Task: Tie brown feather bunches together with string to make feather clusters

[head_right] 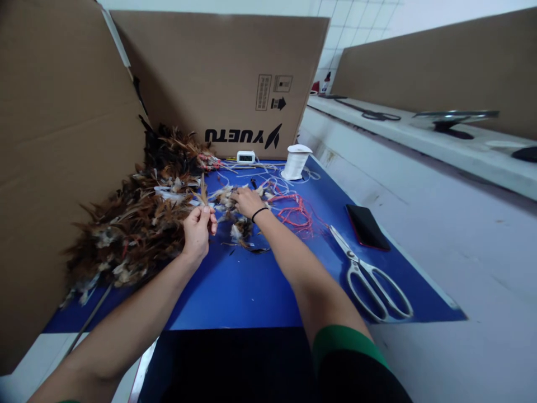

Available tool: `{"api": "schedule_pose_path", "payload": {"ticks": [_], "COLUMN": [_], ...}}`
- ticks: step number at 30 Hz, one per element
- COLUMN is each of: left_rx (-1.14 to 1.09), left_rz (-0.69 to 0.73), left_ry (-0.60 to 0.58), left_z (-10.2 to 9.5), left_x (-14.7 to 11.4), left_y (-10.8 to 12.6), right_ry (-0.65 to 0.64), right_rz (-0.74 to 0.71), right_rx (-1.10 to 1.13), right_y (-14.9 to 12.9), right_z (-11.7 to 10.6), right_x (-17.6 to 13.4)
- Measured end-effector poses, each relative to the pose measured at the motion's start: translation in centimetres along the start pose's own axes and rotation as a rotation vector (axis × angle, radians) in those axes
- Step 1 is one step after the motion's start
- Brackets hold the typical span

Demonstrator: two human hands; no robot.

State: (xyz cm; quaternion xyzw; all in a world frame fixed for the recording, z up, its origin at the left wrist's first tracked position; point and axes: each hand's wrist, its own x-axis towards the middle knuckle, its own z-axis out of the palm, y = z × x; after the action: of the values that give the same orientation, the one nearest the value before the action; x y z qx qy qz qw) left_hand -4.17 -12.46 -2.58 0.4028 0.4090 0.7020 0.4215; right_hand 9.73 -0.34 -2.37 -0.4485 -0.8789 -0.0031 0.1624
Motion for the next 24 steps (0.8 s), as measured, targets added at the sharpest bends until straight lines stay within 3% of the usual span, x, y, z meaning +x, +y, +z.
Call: {"api": "schedule_pose_path", "payload": {"ticks": [5, 9, 12, 16, 24], "left_rx": [-0.013, -0.024, -0.033, -0.031, 0.016], "left_rz": [-0.011, -0.005, -0.011, -0.041, -0.261], "left_ry": [0.004, -0.006, -0.025, -0.072, -0.309], "left_z": [0.1, 0.2, 0.2, 0.2, 0.7], "left_x": [0.0, -0.1, -0.3, -0.4, -1.3], "left_y": [0.2, 0.1, 0.1, 0.0, -0.3], "right_ry": [0.129, 0.279, 0.256, 0.194, 0.143], "right_rz": [0.159, 0.394, 0.464, 0.502, 0.542], "right_rx": [0.165, 0.692, 0.999, 1.245, 1.430], "right_y": [0.8, 1.5, 1.4, 0.7, -0.8], "right_z": [-0.8, -2.5, -3.9, -5.3, -5.2], "right_x": [0.3, -1.3, -3.2, -6.1, -9.7]}}
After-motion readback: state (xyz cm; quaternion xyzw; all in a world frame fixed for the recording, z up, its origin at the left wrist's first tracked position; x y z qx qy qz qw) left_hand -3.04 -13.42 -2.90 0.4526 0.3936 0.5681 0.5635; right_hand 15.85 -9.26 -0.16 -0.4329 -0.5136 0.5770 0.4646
